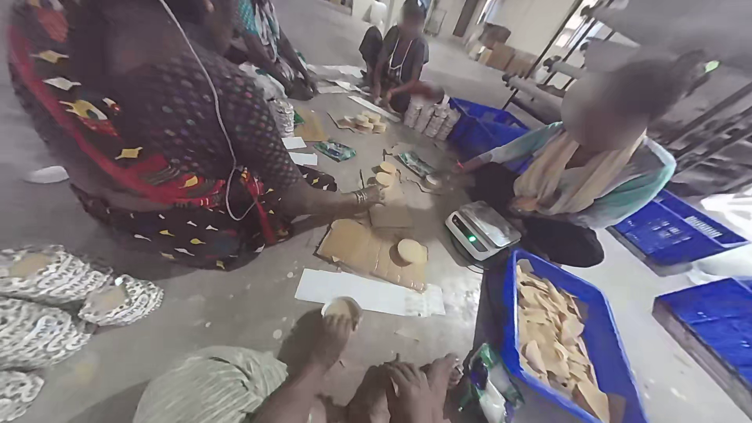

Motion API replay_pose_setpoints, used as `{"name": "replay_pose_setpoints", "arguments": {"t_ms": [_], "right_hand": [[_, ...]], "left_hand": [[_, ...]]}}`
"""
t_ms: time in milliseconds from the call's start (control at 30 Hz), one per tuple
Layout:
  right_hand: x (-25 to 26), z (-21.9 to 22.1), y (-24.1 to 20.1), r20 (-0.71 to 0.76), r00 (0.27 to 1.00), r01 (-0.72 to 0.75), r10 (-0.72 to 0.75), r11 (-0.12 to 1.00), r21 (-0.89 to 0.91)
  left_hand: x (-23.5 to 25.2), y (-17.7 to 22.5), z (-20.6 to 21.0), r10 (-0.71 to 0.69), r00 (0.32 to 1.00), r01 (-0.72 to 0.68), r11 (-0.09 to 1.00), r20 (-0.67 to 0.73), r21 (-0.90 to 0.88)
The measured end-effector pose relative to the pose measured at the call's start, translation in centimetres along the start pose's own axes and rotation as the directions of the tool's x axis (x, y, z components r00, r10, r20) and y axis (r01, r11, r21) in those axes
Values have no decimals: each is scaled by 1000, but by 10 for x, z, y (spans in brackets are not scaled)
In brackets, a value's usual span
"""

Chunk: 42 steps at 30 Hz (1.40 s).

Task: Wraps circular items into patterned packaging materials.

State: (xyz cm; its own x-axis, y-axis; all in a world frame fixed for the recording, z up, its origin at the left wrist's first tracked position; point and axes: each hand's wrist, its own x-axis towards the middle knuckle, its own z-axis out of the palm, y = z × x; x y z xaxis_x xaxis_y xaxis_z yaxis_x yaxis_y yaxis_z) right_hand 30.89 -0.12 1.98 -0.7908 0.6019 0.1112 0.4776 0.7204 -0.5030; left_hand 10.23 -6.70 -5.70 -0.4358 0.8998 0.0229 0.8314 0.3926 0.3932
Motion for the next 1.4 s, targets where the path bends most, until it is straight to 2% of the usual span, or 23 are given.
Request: {"name": "replay_pose_setpoints", "arguments": {"t_ms": [33,67,100,167,233,267,333,433,533,633,767,833,900,933,967,1000,1067,1133,1200,1233,1300,1333,1400], "right_hand": [[2,6,1,-13,999,48,-49,998,-40],[6,14,4,-32,995,93,-96,992,-82],[12,24,7,-22,992,119,-122,985,-124],[33,39,2,211,976,92,-49,976,-200],[72,47,-14,495,866,103,66,946,-306],[89,57,-17,531,845,134,64,936,-326],[113,67,-18,564,822,115,81,946,-303],[137,57,-21,597,798,147,83,934,-327],[131,66,-11,591,801,124,90,942,-311],[125,74,-9,635,768,110,81,960,-256],[113,76,-9,488,872,58,27,986,-157],[107,63,-8,387,919,-18,71,990,-139],[92,57,2,173,973,-149,150,989,-20],[83,61,5,72,971,-236,230,967,95],[73,66,4,57,933,-359,355,904,231],[64,78,0,100,876,-471,472,793,387],[50,109,-12,251,755,-596,606,474,648],[54,123,-34,322,669,-631,669,284,722],[72,104,-62,394,549,-747,737,221,627],[74,115,-60,333,568,-715,753,251,653],[70,174,-24,6,690,-473,724,444,761],[73,183,-10,-76,715,-433,695,526,732],[82,166,3,-82,754,-493,652,644,585]], "left_hand": [[0,-1,12,52,998,-51,997,-24,53],[-1,3,14,52,998,-54,997,44,58],[-3,8,9,20,982,-29,999,187,45],[-8,14,-5,-30,934,31,1000,355,3],[-4,17,-24,-112,914,136,990,390,-33],[-2,14,-31,-154,912,173,985,380,-15],[1,6,-37,-208,896,204,978,391,52],[10,-5,-44,-171,876,165,985,451,52],[18,-8,-47,-123,860,138,990,496,7],[23,-13,-45,-54,852,69,998,520,-10],[26,-27,-44,94,824,-103,995,559,-15],[25,-34,-40,147,821,-157,987,551,-29],[24,-31,-38,136,824,-142,989,550,-32],[23,-29,-38,124,824,-124,992,553,-38],[23,-28,-38,119,819,-113,993,562,-45],[23,-28,-37,121,814,-112,992,569,-51],[22,-29,-35,140,815,-122,990,562,-69],[21,-29,-35,141,819,-123,990,556,-70],[17,-29,-30,126,866,-115,992,483,-51],[14,-28,-28,105,898,-94,995,428,-46],[11,-24,-24,33,942,-31,999,333,-12],[11,-20,-22,-7,955,12,1000,296,-15],[12,-14,-15,-42,980,47,999,197,-22]]}}
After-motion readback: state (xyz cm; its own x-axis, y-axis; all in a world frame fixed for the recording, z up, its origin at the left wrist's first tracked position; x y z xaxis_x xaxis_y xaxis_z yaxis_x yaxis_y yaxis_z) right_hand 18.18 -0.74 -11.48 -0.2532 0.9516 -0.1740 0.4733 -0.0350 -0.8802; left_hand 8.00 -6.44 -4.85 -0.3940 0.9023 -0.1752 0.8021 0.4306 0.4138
